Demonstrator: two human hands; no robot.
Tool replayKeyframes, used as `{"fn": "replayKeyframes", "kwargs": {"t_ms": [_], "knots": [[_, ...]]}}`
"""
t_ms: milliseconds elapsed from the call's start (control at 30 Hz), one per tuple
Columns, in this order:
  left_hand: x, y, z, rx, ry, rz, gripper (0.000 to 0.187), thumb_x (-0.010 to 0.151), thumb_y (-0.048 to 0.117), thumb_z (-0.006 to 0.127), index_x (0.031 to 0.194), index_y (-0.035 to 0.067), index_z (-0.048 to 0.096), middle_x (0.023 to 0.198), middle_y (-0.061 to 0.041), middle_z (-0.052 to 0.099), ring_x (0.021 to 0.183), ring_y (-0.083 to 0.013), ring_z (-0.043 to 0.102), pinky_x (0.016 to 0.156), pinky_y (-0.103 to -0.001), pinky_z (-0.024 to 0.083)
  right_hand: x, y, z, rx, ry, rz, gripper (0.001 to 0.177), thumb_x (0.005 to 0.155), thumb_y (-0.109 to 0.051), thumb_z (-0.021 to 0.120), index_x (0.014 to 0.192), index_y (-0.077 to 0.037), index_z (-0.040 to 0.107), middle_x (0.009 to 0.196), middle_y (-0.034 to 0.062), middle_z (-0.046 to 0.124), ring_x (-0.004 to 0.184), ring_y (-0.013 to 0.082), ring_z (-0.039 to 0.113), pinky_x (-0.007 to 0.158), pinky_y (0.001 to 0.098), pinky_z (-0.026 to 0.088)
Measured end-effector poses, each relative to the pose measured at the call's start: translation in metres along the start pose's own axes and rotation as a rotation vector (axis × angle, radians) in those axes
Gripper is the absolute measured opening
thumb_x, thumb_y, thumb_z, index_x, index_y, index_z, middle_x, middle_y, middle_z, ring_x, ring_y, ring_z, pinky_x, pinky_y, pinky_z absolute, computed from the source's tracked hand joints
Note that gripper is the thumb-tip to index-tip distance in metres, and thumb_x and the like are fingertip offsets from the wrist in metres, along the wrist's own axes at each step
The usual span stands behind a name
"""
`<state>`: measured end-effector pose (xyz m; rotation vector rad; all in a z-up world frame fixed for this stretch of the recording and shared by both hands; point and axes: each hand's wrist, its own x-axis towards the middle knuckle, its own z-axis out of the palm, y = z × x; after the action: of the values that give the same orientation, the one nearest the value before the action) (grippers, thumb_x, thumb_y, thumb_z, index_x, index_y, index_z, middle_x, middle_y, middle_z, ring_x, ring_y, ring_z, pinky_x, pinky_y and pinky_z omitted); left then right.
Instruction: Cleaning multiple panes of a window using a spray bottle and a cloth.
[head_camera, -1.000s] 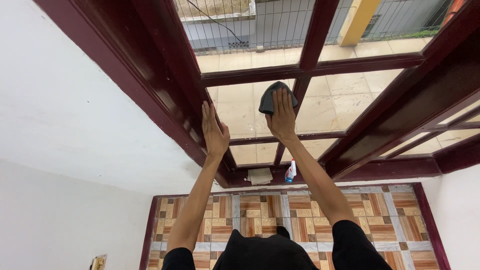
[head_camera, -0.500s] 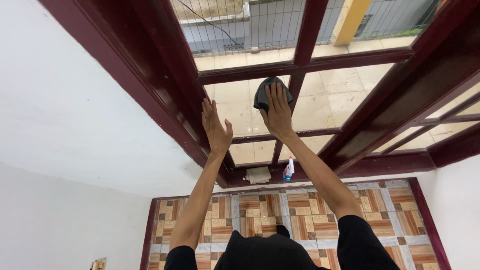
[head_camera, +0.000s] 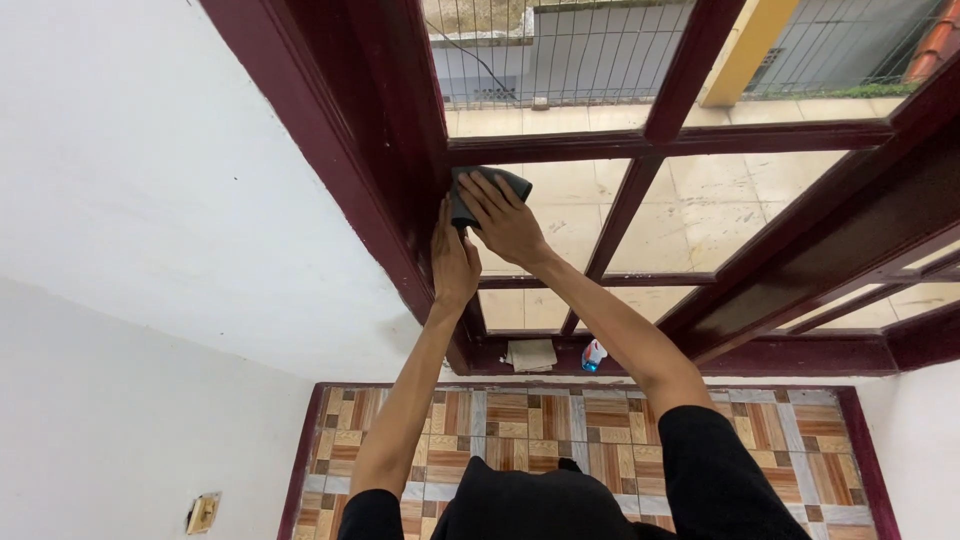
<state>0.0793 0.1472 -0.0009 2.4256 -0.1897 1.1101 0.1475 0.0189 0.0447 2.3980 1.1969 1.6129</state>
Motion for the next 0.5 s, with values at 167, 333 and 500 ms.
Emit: {"fn": "replayKeyframes", "kwargs": {"t_ms": [167, 333, 500], "knots": [[0.004, 0.011, -0.004, 0.021, -0.007, 0.000, 0.068, 0.093, 0.003, 0.050, 0.157, -0.004, 0.027, 0.162, -0.021, 0.034, 0.151, -0.0316, 0.033, 0.122, -0.047, 0.027, -0.006, 0.010, 0.001, -0.038, 0.016, 0.025, 0.054, 0.104, -0.040, 0.044, 0.152, -0.014, 0.049, 0.156, 0.0030, 0.050, 0.147, 0.0189, 0.043, 0.127, 0.0401, 0.024], [0.007, 0.022, 0.010, 0.071, -0.001, 0.030, 0.078, 0.092, 0.009, 0.055, 0.162, 0.003, 0.021, 0.167, -0.023, 0.019, 0.155, -0.0373, 0.021, 0.125, -0.052, 0.017, -0.031, 0.027, -0.002, -0.014, 0.052, 0.102, 0.050, 0.105, -0.037, 0.045, 0.148, -0.013, 0.054, 0.151, 0.0041, 0.055, 0.144, 0.0202, 0.047, 0.125, 0.0411, 0.030], [0.017, 0.029, 0.016, 0.094, -0.007, -0.001, 0.082, 0.090, 0.011, 0.060, 0.162, 0.006, 0.021, 0.167, -0.030, 0.011, 0.155, -0.0447, 0.013, 0.126, -0.054, 0.014, -0.066, 0.053, -0.010, -0.105, 0.026, 0.232, 0.053, 0.107, -0.040, 0.041, 0.149, -0.009, 0.054, 0.145, 0.0098, 0.059, 0.142, 0.0262, 0.049, 0.123, 0.0467, 0.028]]}}
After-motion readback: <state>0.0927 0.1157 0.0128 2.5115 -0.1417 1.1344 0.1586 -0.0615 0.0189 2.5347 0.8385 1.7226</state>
